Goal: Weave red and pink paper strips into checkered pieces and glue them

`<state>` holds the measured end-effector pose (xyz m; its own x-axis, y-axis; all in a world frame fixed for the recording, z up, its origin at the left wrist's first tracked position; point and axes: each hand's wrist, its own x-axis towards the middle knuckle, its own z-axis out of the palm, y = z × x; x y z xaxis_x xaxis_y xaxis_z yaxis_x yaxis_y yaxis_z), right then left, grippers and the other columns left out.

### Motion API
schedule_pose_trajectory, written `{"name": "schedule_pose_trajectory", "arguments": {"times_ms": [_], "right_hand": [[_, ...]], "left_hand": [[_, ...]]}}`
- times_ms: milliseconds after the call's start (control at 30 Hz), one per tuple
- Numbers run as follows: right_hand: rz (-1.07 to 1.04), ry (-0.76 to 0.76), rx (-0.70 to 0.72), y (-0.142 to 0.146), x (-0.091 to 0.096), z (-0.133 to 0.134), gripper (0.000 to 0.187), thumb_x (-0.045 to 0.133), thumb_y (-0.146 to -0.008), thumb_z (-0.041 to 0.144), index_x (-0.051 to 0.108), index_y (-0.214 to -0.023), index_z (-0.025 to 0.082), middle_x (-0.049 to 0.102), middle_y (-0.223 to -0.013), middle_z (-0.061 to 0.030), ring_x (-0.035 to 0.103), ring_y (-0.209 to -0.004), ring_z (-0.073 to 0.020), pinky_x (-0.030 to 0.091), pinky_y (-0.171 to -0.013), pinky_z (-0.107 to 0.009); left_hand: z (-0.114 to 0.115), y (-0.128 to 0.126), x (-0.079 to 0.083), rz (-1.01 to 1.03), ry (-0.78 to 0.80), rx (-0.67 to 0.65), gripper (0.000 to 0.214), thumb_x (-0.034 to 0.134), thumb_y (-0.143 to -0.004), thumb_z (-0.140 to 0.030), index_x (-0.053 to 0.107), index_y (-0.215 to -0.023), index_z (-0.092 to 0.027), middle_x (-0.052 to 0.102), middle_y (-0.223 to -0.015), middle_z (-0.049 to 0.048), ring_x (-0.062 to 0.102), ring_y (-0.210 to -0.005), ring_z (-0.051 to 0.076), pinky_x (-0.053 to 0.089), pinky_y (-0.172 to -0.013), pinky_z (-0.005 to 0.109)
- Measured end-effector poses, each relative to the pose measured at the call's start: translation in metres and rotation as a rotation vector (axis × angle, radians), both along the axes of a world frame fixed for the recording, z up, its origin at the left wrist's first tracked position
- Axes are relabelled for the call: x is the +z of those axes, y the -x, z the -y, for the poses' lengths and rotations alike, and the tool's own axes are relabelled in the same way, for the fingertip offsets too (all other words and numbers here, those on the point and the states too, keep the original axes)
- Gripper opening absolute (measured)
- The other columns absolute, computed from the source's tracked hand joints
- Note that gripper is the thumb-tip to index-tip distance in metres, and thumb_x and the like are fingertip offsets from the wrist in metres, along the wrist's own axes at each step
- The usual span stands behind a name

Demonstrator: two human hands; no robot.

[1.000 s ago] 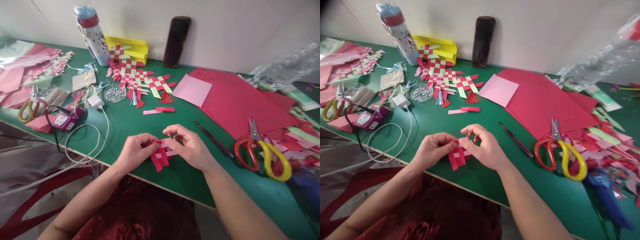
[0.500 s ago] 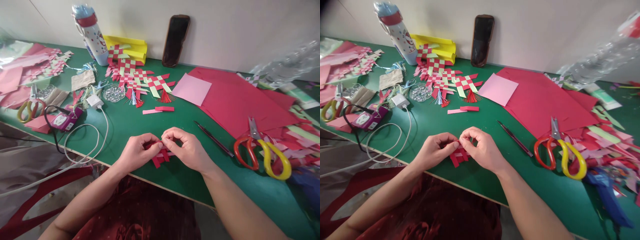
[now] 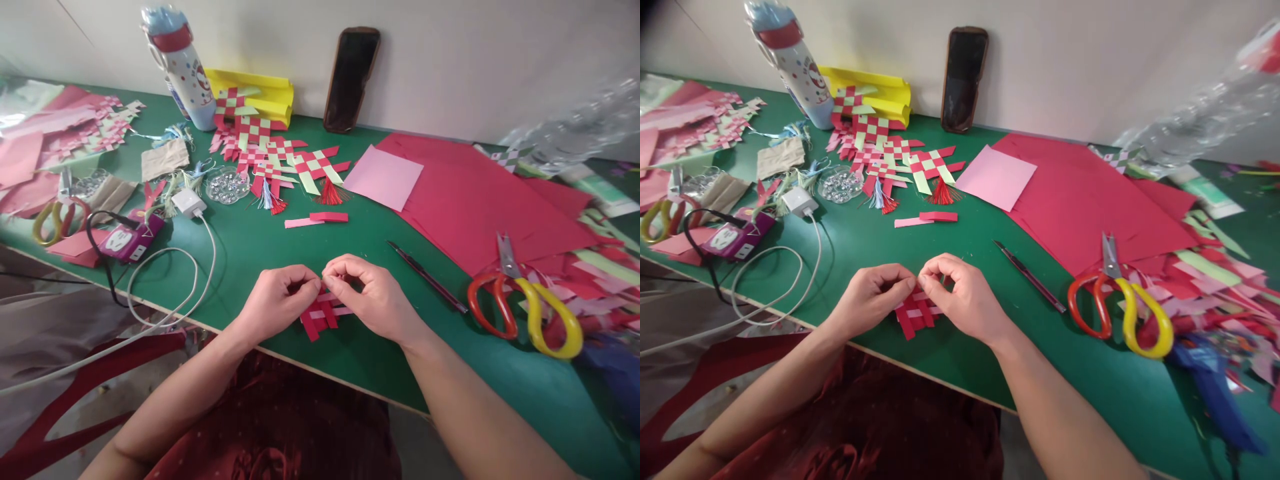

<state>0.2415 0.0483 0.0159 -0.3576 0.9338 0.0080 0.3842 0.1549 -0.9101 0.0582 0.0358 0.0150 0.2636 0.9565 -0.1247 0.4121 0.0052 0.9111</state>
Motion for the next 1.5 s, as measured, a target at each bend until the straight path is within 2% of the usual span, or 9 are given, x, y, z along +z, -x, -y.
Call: {"name": "schedule_pose_trajectory", "arguments": {"times_ms": [433, 533, 633, 733, 800, 967, 1100, 1333, 1500], "right_hand": [[-0.043, 0.022, -0.047, 0.002, -0.002, 0.001, 0.014, 0.059, -0.089, 0.031, 0.063, -0.080, 0.021, 0.065, -0.089, -0.0001, 0.059, -0.075, -0.0124, 0.048, -0.068, -0.025], [-0.074, 0.090, -0.058, 0.000, -0.001, 0.000, 0.019, 0.060, -0.090, 0.039, 0.065, -0.083, 0.021, 0.066, -0.085, -0.0001, 0.059, -0.073, -0.0125, 0.048, -0.066, -0.025], [-0.108, 0.183, -0.077, -0.004, 0.001, -0.002, 0.032, 0.059, -0.089, 0.052, 0.067, -0.094, 0.021, 0.066, -0.083, -0.0011, 0.059, -0.072, -0.0135, 0.049, -0.065, -0.025], [-0.182, 0.314, -0.021, -0.005, 0.002, -0.003, 0.044, 0.062, -0.084, 0.060, 0.065, -0.103, 0.020, 0.068, -0.092, -0.0037, 0.062, -0.079, -0.0164, 0.052, -0.069, -0.028], [-0.207, 0.376, 0.030, -0.004, 0.001, -0.002, 0.043, 0.065, -0.082, 0.058, 0.064, -0.103, 0.020, 0.069, -0.094, -0.0042, 0.064, -0.081, -0.0179, 0.053, -0.070, -0.030], [-0.120, 0.297, -0.012, -0.002, 0.000, 0.000, 0.027, 0.062, -0.087, 0.046, 0.065, -0.086, 0.020, 0.065, -0.077, 0.0000, 0.059, -0.068, -0.0140, 0.048, -0.062, -0.026], [-0.118, 0.231, -0.032, -0.001, 0.000, -0.001, 0.022, 0.062, -0.087, 0.041, 0.064, -0.082, 0.020, 0.060, -0.073, 0.0021, 0.054, -0.064, -0.0115, 0.044, -0.057, -0.023], [-0.220, 0.334, 0.014, 0.000, 0.002, 0.000, 0.024, 0.067, -0.084, 0.044, 0.064, -0.088, 0.020, 0.063, -0.077, 0.0019, 0.058, -0.068, -0.0126, 0.047, -0.060, -0.023], [-0.139, 0.305, -0.016, 0.003, 0.004, 0.001, 0.027, 0.066, -0.083, 0.046, 0.065, -0.080, 0.020, 0.058, -0.066, 0.0035, 0.052, -0.059, -0.0107, 0.043, -0.053, -0.023]], "left_hand": [[0.000, 0.005, -0.003, -0.095, -0.042, -0.046, 0.026, 0.050, -0.092, -0.031, 0.060, -0.073, -0.017, 0.048, -0.061, -0.0050, 0.036, -0.056, 0.007, 0.030, -0.051, 0.017], [0.000, 0.006, -0.002, -0.093, -0.043, -0.038, 0.027, 0.050, -0.092, -0.032, 0.061, -0.073, -0.017, 0.049, -0.061, -0.0049, 0.037, -0.056, 0.007, 0.031, -0.051, 0.017], [0.000, 0.008, -0.002, -0.070, -0.032, 0.007, 0.025, 0.051, -0.092, -0.033, 0.064, -0.077, -0.017, 0.052, -0.062, -0.0049, 0.039, -0.055, 0.007, 0.032, -0.051, 0.017], [-0.002, 0.010, -0.002, -0.027, -0.025, 0.066, 0.026, 0.051, -0.093, -0.036, 0.066, -0.083, -0.018, 0.054, -0.061, -0.0046, 0.042, -0.054, 0.008, 0.033, -0.049, 0.017], [-0.002, 0.010, -0.002, -0.017, -0.041, 0.084, 0.027, 0.051, -0.094, -0.037, 0.067, -0.083, -0.018, 0.055, -0.061, -0.0043, 0.043, -0.053, 0.008, 0.034, -0.049, 0.017], [-0.002, 0.010, -0.001, -0.051, -0.088, 0.052, 0.026, 0.051, -0.095, -0.035, 0.068, -0.085, -0.019, 0.061, -0.066, -0.0041, 0.048, -0.057, 0.008, 0.037, -0.053, 0.017], [-0.001, 0.011, 0.000, -0.046, -0.089, 0.021, 0.025, 0.050, -0.096, -0.034, 0.068, -0.087, -0.019, 0.063, -0.065, -0.0046, 0.052, -0.057, 0.007, 0.039, -0.055, 0.016], [-0.002, 0.011, 0.000, -0.039, -0.097, 0.032, 0.025, 0.051, -0.096, -0.034, 0.068, -0.086, -0.019, 0.065, -0.068, -0.0035, 0.054, -0.058, 0.008, 0.041, -0.055, 0.016], [-0.001, 0.008, 0.003, -0.032, -0.075, 0.000, 0.023, 0.052, -0.095, -0.032, 0.069, -0.088, -0.018, 0.067, -0.073, -0.0003, 0.057, -0.061, 0.010, 0.043, -0.057, 0.018]]}}
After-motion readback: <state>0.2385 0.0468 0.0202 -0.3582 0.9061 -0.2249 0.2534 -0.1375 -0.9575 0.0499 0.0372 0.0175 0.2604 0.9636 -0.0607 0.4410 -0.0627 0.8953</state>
